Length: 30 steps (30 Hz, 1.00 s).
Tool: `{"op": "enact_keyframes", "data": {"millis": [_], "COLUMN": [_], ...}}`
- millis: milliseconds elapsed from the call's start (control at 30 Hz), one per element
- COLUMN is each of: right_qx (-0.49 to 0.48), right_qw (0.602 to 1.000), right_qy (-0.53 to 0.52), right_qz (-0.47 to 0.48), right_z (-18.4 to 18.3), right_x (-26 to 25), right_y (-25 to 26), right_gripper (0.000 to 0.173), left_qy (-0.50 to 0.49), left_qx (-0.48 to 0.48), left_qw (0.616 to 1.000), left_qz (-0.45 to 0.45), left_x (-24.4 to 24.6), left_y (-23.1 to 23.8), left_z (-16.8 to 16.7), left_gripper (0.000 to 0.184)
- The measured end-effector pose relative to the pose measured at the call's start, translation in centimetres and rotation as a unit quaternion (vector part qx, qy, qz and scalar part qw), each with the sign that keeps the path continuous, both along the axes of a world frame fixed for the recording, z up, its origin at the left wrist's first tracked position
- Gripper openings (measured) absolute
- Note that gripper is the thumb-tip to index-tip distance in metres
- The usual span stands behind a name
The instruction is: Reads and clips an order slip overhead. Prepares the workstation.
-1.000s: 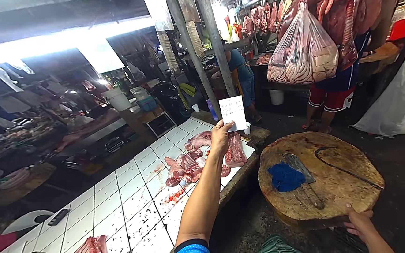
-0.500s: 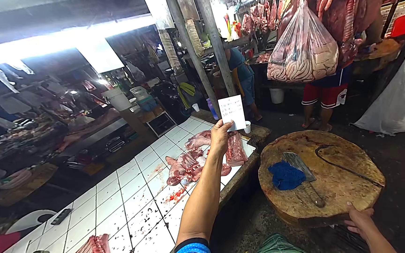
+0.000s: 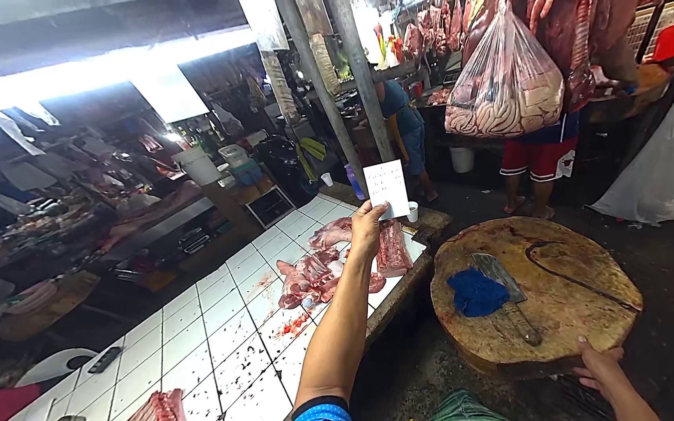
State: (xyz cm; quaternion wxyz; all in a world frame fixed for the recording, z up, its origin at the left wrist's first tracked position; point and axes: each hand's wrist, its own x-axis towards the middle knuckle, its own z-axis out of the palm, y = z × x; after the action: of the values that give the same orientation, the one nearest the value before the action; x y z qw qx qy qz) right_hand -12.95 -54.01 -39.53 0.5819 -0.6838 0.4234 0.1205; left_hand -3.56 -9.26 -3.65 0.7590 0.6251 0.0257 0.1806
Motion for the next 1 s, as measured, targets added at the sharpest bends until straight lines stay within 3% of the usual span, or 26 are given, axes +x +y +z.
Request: {"op": "enact_keyframes", "data": {"millis": [1000], "right_qx": [0.015], "right_qw": [1.000], "right_qy": [-0.004], "right_qz": [-0.007], "right_z": [-0.3], "right_x": [0.0], "right_y": [-0.1], "right_gripper": [0.092], "left_qy": [0.004], "left_qx": [-0.001], "left_qw": [1.000], "left_qz": [0.006], "left_x": [-0.7], "left_y": [0.4], "left_z": [-0.4], "left_gripper": [0.020]}}
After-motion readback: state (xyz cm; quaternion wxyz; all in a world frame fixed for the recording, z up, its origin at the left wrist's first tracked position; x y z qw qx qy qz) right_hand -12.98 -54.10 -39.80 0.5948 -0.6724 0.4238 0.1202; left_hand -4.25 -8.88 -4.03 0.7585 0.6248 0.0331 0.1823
